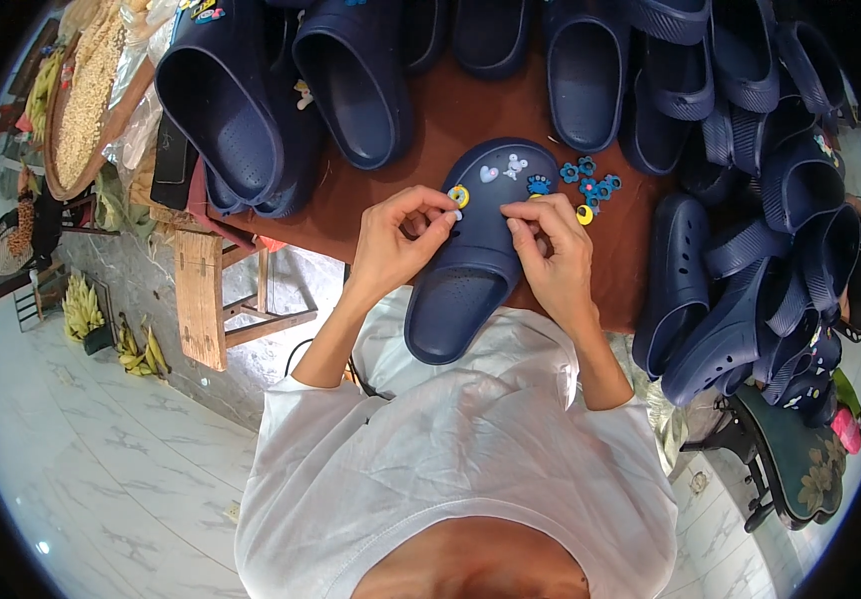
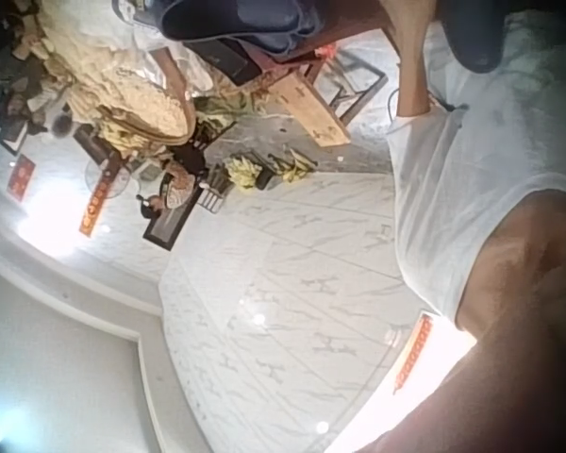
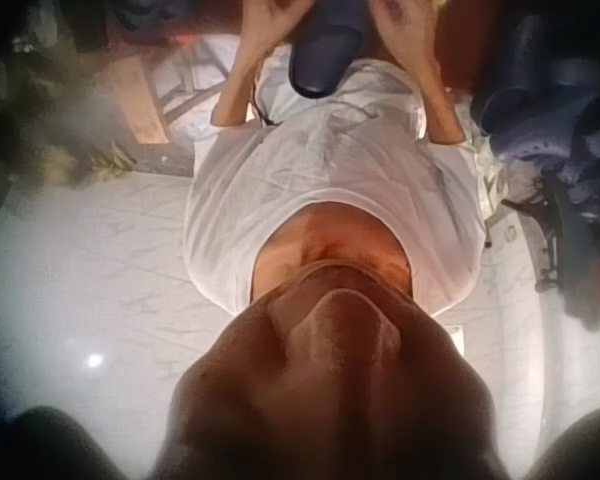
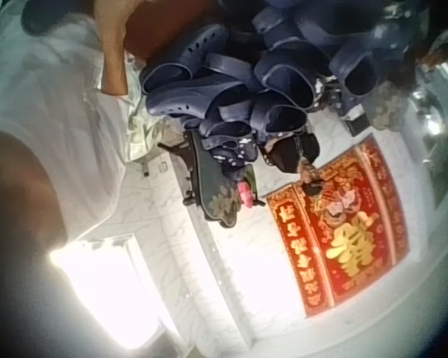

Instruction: Attaching decorative charms to the holes of blue clog shoes.

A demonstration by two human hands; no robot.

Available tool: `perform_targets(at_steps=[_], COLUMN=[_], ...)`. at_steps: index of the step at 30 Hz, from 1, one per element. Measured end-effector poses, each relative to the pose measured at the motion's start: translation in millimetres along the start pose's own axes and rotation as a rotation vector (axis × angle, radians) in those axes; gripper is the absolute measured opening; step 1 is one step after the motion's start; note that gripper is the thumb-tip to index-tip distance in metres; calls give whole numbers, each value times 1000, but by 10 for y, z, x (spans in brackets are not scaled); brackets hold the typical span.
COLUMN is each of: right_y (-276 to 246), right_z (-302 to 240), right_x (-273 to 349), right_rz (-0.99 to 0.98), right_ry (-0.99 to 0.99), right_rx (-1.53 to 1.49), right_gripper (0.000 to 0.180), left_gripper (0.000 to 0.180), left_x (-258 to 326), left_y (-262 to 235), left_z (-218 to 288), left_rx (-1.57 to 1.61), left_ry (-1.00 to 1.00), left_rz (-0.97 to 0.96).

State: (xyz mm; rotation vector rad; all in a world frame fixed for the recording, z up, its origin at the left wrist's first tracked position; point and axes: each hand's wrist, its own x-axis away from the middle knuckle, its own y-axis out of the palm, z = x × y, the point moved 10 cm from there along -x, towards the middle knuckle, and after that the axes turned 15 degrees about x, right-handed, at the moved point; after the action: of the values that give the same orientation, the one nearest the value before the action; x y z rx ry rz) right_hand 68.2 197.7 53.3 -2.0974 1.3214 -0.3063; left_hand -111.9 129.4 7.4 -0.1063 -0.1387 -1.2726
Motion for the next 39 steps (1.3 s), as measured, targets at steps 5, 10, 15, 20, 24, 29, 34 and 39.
perform_targets(at_steps=[5, 10, 15, 20, 24, 29, 34, 39], right_y=[6, 8, 22, 23, 22, 43, 51, 46], right_z=[8, 4, 27, 25, 31, 32, 35, 41], right_x=[5, 4, 12, 12, 29, 54, 56, 56], right_rz=[4, 7, 5, 0, 45, 99, 115, 119], right_ry=[-7, -15, -8, -1, -20, -33, -37, -23], right_rx=[4, 10, 14, 14, 10, 38, 41, 28], right_gripper=[14, 14, 15, 15, 15, 14, 14, 15], left_gripper=[13, 14, 14, 15, 16, 14, 16, 28], left_x=[-27, -2, 10, 35, 133, 186, 222, 262], left_y=[1, 19, 37, 60, 147, 160, 183, 166], left_z=[-126, 168, 215, 290, 421, 341, 342, 322], left_rx=[65, -175, -185, -224, -345, -301, -392, -357], left_ry=[-128, 48, 111, 225, 385, 369, 370, 331], left_rz=[-51, -83, -61, -78, -102, -50, -14, -45])
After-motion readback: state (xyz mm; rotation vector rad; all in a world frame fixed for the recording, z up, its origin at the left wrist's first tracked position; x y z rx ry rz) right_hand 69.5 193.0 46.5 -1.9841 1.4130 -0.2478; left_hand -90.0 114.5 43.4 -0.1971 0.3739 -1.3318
